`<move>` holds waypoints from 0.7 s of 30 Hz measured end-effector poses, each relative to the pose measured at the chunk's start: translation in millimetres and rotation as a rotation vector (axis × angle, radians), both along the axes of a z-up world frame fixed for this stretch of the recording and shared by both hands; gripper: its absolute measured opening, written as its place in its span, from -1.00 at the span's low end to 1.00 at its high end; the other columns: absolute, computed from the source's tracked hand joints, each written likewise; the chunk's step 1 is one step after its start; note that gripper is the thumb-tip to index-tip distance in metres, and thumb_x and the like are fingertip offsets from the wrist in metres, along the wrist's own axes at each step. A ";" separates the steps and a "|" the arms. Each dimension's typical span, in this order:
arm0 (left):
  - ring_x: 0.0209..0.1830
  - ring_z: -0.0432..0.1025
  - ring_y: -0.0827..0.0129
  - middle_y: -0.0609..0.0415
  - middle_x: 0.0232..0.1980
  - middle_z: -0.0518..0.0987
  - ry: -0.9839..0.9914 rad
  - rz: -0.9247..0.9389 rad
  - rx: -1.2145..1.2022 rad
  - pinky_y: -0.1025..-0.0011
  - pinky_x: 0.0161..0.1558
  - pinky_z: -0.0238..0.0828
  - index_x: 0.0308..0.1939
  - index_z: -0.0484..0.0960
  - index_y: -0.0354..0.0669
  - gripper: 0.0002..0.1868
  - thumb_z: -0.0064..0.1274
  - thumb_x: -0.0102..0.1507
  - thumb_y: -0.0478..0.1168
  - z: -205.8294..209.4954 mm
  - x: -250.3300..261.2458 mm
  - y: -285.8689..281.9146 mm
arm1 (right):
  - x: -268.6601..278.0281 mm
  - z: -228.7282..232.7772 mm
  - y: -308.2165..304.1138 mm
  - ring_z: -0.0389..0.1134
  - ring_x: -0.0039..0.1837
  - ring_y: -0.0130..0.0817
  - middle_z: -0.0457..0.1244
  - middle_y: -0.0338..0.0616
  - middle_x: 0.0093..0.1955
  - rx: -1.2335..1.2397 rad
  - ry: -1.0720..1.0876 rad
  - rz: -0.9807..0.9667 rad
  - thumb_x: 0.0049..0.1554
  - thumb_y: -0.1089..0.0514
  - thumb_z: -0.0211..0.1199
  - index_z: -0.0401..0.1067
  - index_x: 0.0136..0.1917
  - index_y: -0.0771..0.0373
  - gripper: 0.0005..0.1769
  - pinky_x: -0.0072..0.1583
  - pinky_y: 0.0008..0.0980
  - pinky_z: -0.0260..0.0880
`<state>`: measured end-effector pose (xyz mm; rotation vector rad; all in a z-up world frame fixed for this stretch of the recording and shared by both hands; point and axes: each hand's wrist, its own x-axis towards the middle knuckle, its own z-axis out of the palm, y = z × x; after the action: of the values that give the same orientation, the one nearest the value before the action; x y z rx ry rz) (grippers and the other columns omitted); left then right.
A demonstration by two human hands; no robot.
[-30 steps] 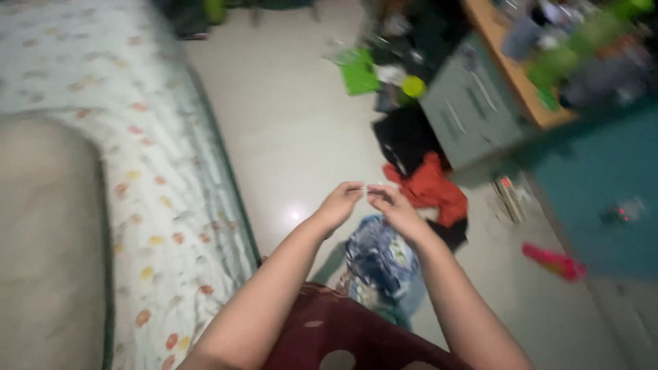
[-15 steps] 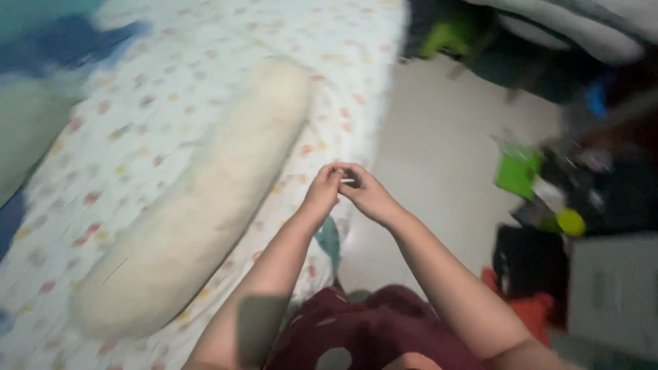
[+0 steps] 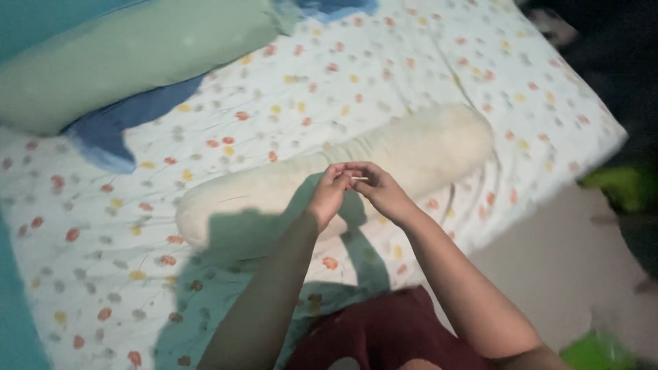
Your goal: The person removes pillowcases from three cylindrical pillows on a bed. They pull the cases off each pillow by hand, one after another, and place the bare pillows on a nearby chair.
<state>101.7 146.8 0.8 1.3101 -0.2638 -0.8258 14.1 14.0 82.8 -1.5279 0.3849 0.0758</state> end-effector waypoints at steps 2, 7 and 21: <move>0.06 0.41 0.42 0.03 0.14 0.58 -0.035 0.067 0.032 0.44 0.14 0.36 0.26 0.44 -0.26 -0.62 -0.11 0.40 -0.17 -13.3 14.9 6.3 | 21.6 -7.9 -3.8 0.35 0.30 -0.32 0.33 -0.09 0.28 -0.041 0.011 0.072 0.21 0.21 0.20 0.35 0.39 0.29 -0.53 0.33 -0.34 0.34; 0.32 0.38 0.28 -0.05 0.30 0.50 -0.295 0.208 0.222 0.33 0.31 0.29 0.32 0.41 -0.22 -0.50 0.02 0.35 -0.08 -28.6 40.6 27.2 | 58.8 -48.4 -44.3 0.24 0.47 -0.19 0.29 -0.02 0.40 -0.306 0.013 0.276 0.11 0.12 0.36 0.32 0.42 0.24 -0.38 0.40 -0.30 0.23; 0.67 -0.35 -0.11 -0.04 0.66 -0.09 -0.684 -0.354 1.321 -0.23 0.53 -0.51 0.58 -0.08 -0.03 0.44 0.27 -0.14 0.56 -45.7 25.6 92.1 | 40.9 -70.0 -106.9 -0.69 0.72 0.03 -0.62 -0.16 0.76 -1.324 0.679 0.873 -0.41 -0.40 0.72 -0.59 0.68 -0.10 0.83 0.55 0.32 -0.60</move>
<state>127.2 239.0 -44.8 2.8562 -0.5347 -0.8169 55.0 -92.9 12.9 -2.8852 0.2494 1.2544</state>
